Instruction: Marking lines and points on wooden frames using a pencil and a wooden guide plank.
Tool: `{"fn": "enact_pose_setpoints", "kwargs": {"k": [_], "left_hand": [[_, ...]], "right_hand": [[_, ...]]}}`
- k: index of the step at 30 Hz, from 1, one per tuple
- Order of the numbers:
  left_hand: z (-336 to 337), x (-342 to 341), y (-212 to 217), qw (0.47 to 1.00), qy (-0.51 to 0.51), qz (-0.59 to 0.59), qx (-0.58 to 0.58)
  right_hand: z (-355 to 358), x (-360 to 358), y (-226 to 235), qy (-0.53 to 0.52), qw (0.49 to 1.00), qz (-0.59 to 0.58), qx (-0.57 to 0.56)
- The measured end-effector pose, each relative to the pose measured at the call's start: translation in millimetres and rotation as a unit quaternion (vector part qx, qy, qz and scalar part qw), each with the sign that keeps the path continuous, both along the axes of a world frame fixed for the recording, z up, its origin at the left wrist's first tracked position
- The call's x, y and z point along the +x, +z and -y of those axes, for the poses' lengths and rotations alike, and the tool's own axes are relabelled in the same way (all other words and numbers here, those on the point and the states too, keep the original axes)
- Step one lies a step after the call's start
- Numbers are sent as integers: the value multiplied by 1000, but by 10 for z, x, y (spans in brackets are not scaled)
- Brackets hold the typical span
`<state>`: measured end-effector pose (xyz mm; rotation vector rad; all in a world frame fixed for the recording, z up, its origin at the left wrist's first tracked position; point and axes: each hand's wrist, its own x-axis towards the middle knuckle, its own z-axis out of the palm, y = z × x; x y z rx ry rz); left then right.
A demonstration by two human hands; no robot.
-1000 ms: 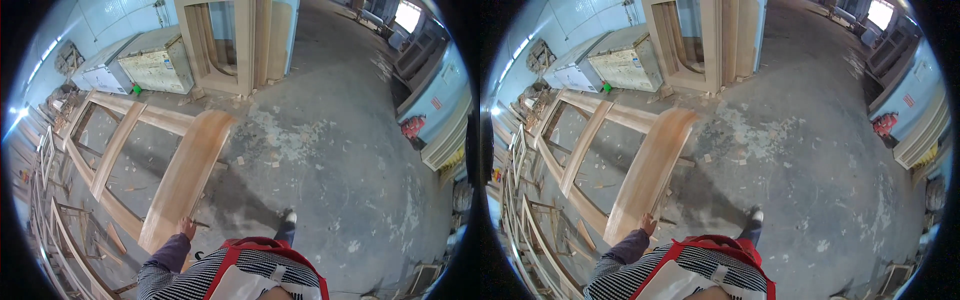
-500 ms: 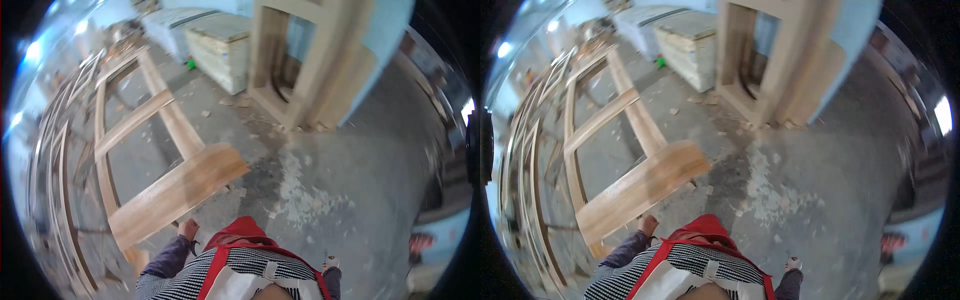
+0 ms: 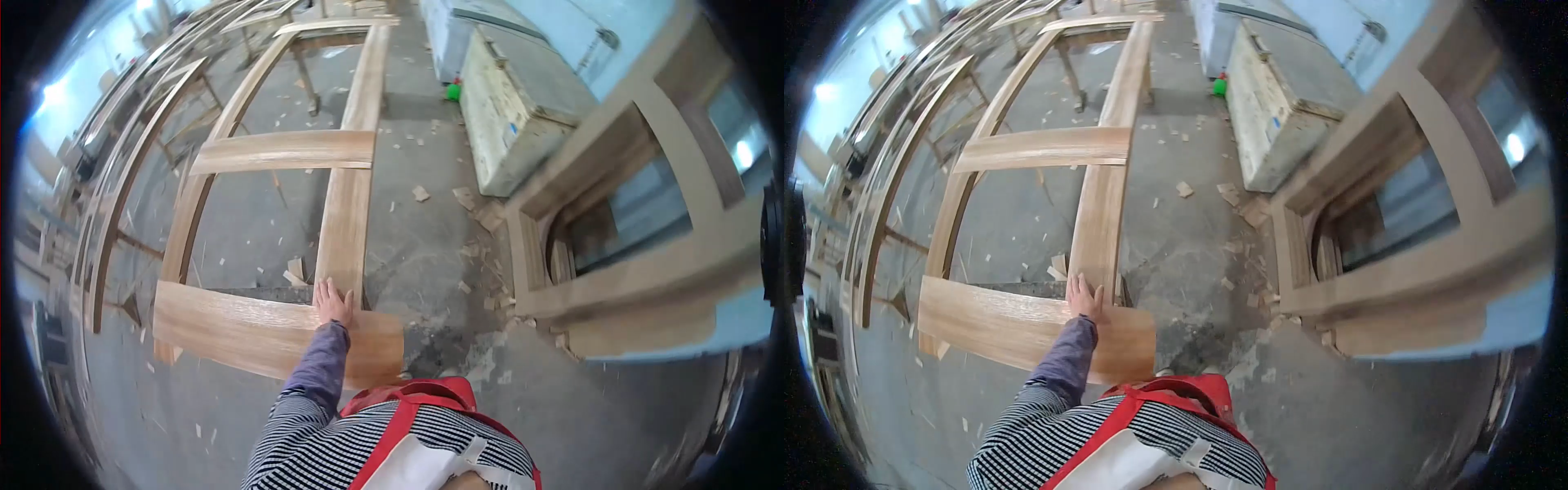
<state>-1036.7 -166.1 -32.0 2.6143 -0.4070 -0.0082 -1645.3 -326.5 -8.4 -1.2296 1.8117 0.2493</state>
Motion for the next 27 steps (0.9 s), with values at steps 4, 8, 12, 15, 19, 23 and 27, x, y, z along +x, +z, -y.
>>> {"fn": "enact_pose_setpoints", "kwargs": {"k": [4,8,12,15,19,23,27], "left_hand": [[370,-124,4,990,107,16,88],[442,-115,18,986,127,25,107],[524,-111,106,985,138,29,99],[527,-102,159,981,148,-9,125],[495,-27,157,980,157,-26,121],[463,28,192,977,168,-65,111],[456,87,245,971,169,-130,107]], "right_hand": [[1334,452,-45,73,997,-22,15],[3056,1028,-31,172,984,-40,5],[4736,2550,159,332,934,-10,-133],[5064,4523,307,387,901,127,-147],[3963,6858,570,650,697,300,-35],[1952,8072,482,681,610,352,203],[649,8362,120,758,480,289,335]]}}
